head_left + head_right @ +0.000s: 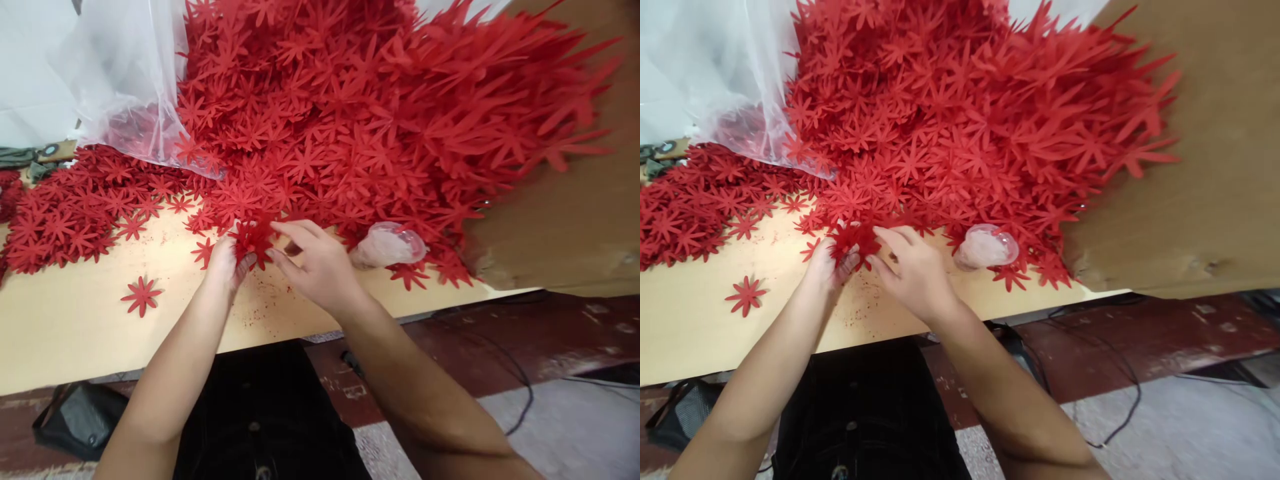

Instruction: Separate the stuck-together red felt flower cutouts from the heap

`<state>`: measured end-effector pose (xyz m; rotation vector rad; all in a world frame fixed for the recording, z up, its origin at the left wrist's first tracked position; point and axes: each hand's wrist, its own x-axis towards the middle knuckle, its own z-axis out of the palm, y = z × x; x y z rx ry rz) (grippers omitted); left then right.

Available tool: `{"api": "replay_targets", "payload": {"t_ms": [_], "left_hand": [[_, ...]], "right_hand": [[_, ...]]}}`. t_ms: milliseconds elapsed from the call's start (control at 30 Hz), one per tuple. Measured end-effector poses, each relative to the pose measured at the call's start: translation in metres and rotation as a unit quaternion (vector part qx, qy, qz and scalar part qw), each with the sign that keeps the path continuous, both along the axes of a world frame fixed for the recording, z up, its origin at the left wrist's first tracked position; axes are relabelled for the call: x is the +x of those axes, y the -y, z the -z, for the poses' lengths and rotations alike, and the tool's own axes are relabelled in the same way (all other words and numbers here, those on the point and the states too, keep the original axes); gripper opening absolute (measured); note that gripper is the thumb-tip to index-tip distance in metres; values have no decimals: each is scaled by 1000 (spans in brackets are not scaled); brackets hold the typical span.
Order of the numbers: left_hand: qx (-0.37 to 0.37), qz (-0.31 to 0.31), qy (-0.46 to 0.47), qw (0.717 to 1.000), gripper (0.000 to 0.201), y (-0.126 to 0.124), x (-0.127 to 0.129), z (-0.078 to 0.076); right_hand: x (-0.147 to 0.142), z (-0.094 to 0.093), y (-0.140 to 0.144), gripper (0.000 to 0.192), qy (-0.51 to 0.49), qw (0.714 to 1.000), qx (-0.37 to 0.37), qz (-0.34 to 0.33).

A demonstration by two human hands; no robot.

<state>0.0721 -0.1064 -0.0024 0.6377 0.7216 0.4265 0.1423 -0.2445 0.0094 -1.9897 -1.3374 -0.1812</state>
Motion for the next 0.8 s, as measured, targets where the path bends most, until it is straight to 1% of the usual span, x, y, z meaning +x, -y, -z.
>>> {"api": "replay_targets", "payload": {"t_ms": [100, 233, 267, 333, 400, 467, 567, 633, 733, 800], "left_hand": [[5, -17, 25, 1000, 7, -3, 0, 8], [-6, -39, 71, 997, 6, -7, 2, 17], [-5, -47, 71, 996, 5, -7, 3, 17], [0, -50, 55, 997, 6, -7, 2, 16], [14, -26, 36, 999, 15, -6, 0, 11], [43, 20, 30, 998, 24, -6, -3, 5], [76, 99, 35, 992, 34, -5, -7, 1], [83, 123, 44, 988, 36, -5, -7, 1], [113, 93, 52, 988, 30, -3, -6, 5], [142, 66, 35, 987, 28, -2, -5, 7]], "right_hand": [[-10, 2, -32, 37, -41, 998, 30, -28], [-14, 6, -54, 40, -91, 991, 28, -98], [-14, 7, -57, 36, -104, 988, 31, -112], [-12, 8, -60, 20, -128, 983, 47, -120], [-7, 8, -63, 6, -156, 979, 72, -108], [-2, 7, -65, 4, -199, 970, 103, -92], [3, 6, -66, 15, -293, 941, 141, -94], [5, 6, -66, 22, -356, 916, 156, -104], [7, 9, -65, 26, -428, 877, 188, -110], [9, 11, -63, 24, -453, 862, 209, -93]]}}
